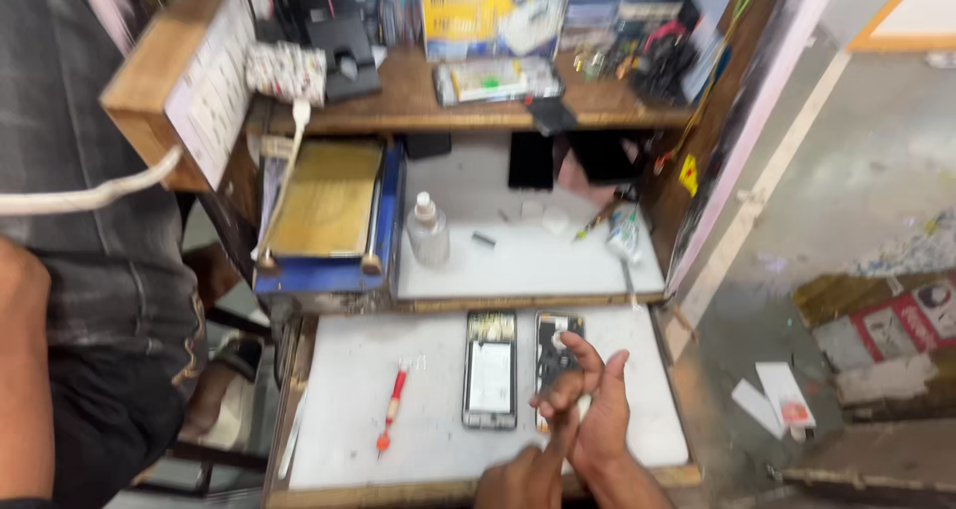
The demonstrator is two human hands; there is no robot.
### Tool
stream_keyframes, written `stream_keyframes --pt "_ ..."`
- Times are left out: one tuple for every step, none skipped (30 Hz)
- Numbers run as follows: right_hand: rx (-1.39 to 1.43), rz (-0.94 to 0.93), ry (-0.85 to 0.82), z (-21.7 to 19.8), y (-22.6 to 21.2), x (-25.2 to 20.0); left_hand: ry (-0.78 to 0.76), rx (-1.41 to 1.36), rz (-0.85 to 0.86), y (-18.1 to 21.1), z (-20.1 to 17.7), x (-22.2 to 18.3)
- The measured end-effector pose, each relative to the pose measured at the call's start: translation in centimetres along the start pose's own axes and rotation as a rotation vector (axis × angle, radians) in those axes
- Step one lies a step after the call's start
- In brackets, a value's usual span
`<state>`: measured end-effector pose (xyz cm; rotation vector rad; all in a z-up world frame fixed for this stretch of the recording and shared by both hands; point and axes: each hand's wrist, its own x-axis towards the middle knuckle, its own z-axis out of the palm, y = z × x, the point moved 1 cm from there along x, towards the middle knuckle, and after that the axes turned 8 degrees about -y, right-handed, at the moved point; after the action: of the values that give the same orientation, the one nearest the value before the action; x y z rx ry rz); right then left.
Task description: The person cleans a small circuit board with a cotton swab, then removes the motherboard from a disassembled smartphone and places it into another phone chassis. The person continues to handle the motherboard and other internal components on the workbench.
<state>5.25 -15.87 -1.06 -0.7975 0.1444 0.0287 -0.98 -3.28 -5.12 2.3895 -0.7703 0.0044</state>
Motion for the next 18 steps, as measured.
stream_keyframes --pt "0.005 -0.022 -0.006 0.4 -0.6 0.4 -0.082 0.080 -0.057 -0.2 0.4 0.4" --pt "-0.010 -0.015 -0.028 0.9 -1.0 0.5 -0.058 0.049 -0.060 -0.5 0.3 0.6" --pt "-0.024 -0.009 -0.049 1.3 -1.4 0.7 -0.033 0.017 -0.064 -0.8 0.2 1.0" --pt "-0.040 0.016 -0.062 1.6 -1.5 0.3 -0.018 -0.024 -0.083 -0.6 0.1 0.6" --pt "-0.023 0.015 -0.062 1.6 -1.6 0.2 0.010 -0.064 -0.047 -0.6 -0.2 0.4" --pt "-0.010 0.019 -0.061 1.6 -1.8 0.1 0.041 -0.109 -0.017 -0.6 -0.4 0.3" --pt "0.003 0.023 -0.061 1.4 -1.8 0.3 0.072 -0.153 0.014 -0.7 -0.8 0.3" --pt "0.044 0.033 -0.077 1.2 -1.9 0.3 0.088 -0.169 0.059 -0.7 -1.2 0.2" --pt "0.086 0.042 -0.093 0.8 -1.8 0.6 0.106 -0.185 0.104 -0.7 -1.6 0.2" --pt "0.129 0.053 -0.094 0.2 -1.6 0.3 0.113 -0.211 0.146 -0.4 -2.0 -0.3" --pt "0.196 0.064 -0.116 -0.3 -1.4 0.4 0.098 -0.193 0.144 -0.4 -2.4 -0.4" --pt "0.266 0.073 -0.132 -0.7 -1.3 0.5 0.078 -0.178 0.144 -0.3 -2.9 -0.6" --pt "0.337 0.080 -0.147 -1.2 -1.1 0.6 0.057 -0.163 0.145 -0.4 -3.5 -0.7" --pt "0.394 0.082 -0.203 -1.6 -1.0 0.6 0.021 -0.159 0.108 -0.5 -4.3 -0.9" --pt "0.451 0.081 -0.258 -1.7 -0.9 0.6 -0.017 -0.155 0.072 -0.6 -5.2 -1.3" --pt "0.506 0.075 -0.324 -1.8 -0.7 0.8 -0.047 -0.144 0.042 -0.8 -6.0 -1.2" --pt "0.513 0.076 -0.273 -1.9 -0.6 0.7 -0.012 -0.251 -0.020 -0.7 -6.5 -1.2" --pt "0.520 0.083 -0.234 -1.7 -0.3 0.8 0.034 -0.350 -0.089 -0.6 -7.1 -1.1"
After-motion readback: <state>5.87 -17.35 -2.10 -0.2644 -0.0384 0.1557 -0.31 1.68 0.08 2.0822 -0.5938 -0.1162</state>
